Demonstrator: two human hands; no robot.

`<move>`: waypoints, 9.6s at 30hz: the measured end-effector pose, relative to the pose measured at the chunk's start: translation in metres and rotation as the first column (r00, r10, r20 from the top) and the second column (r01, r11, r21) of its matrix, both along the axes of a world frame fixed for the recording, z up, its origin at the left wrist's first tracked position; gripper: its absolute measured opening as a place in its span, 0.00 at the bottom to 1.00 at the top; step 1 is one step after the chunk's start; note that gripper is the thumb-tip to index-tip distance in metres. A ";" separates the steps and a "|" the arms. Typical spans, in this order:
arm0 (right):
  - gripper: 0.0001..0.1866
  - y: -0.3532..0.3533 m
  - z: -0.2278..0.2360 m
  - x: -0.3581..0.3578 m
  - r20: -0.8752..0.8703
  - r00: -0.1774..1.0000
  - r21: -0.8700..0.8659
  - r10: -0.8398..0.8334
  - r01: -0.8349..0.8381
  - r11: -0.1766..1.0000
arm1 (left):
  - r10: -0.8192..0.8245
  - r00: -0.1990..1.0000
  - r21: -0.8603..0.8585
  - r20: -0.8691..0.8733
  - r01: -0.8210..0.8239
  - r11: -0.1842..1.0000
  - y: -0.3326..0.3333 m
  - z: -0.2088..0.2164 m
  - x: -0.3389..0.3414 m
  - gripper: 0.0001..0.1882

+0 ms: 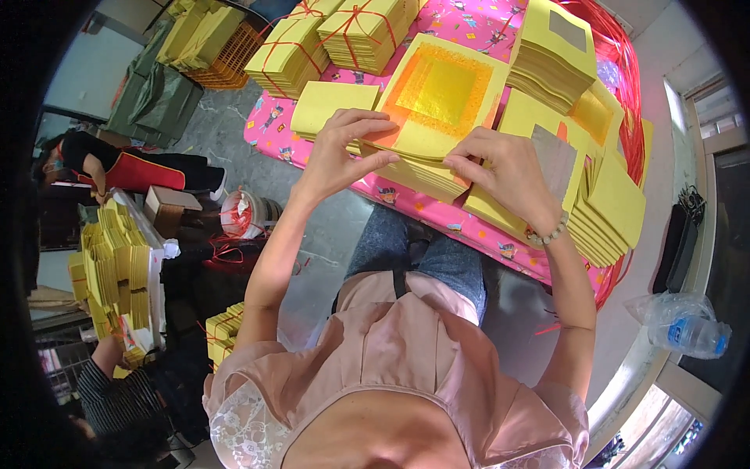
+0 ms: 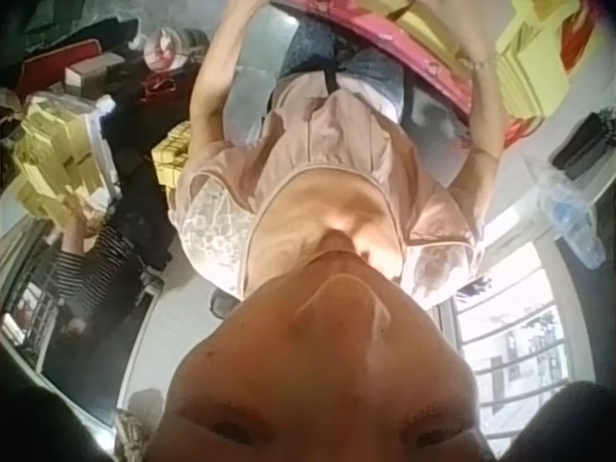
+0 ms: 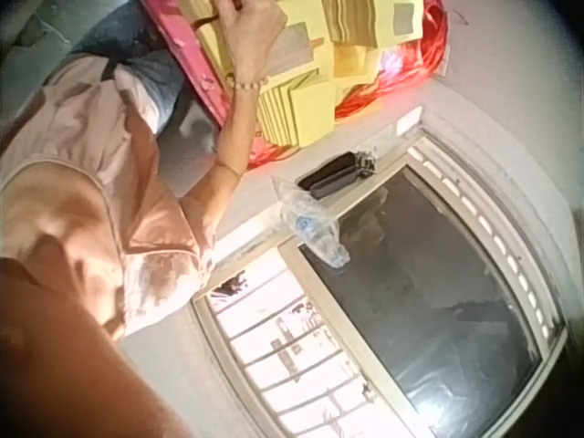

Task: Sorting and stacking yellow paper sheets on a table.

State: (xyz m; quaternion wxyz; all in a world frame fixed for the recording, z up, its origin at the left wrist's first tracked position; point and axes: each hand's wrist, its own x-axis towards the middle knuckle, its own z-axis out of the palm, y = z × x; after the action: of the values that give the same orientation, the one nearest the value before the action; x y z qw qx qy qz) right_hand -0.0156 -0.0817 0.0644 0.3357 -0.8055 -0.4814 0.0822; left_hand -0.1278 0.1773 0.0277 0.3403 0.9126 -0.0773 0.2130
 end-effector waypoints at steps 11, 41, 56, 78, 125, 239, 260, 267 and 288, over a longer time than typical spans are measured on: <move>0.16 0.004 0.001 -0.018 0.250 0.968 0.086 -0.003 -0.019 0.996 | 0.002 0.997 0.191 0.078 -0.017 0.981 0.005 0.009 0.010 0.17; 0.16 0.047 -0.021 0.165 0.147 0.933 -0.050 -0.330 0.340 0.939 | -0.078 0.997 0.496 0.007 0.064 0.866 -0.029 0.001 0.097 0.38; 0.16 0.084 -0.028 0.181 0.058 0.979 -0.137 -0.196 0.202 0.970 | -0.079 0.994 0.473 -0.069 0.103 0.875 -0.026 -0.005 0.107 0.38; 0.15 0.082 -0.033 0.177 0.059 0.974 -0.073 -0.217 0.221 0.973 | -0.114 0.981 0.420 -0.159 0.172 0.891 -0.025 -0.006 0.108 0.41; 0.19 0.019 -0.035 0.064 0.524 0.836 0.090 -0.162 0.134 0.987 | -0.232 0.963 -0.189 -0.135 0.205 0.960 0.022 -0.008 0.105 0.28; 0.05 0.013 -0.037 -0.017 -0.128 0.987 0.333 -0.100 0.138 0.933 | 0.017 0.999 -0.385 0.042 0.000 0.923 0.009 -0.031 -0.013 0.29; 0.06 0.013 -0.040 -0.017 -0.274 0.954 0.324 -0.122 0.212 0.922 | 0.028 0.999 -0.297 0.017 -0.021 0.955 0.007 -0.029 -0.012 0.21; 0.06 0.012 -0.040 -0.016 -0.272 0.954 0.322 -0.126 0.214 0.922 | 0.021 1.000 -0.293 -0.017 -0.025 0.956 0.006 -0.022 -0.013 0.22; 0.08 0.020 -0.005 0.040 0.015 0.954 0.388 -0.299 0.270 0.881 | 0.030 0.900 0.200 0.436 -0.129 0.971 -0.011 0.031 0.042 0.25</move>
State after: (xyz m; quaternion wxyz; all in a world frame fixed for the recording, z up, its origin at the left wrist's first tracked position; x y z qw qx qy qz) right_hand 0.0246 -0.0614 0.0594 0.4759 -0.7892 -0.3768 -0.0934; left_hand -0.0861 0.1665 0.0591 0.2008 0.8780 -0.1362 0.4125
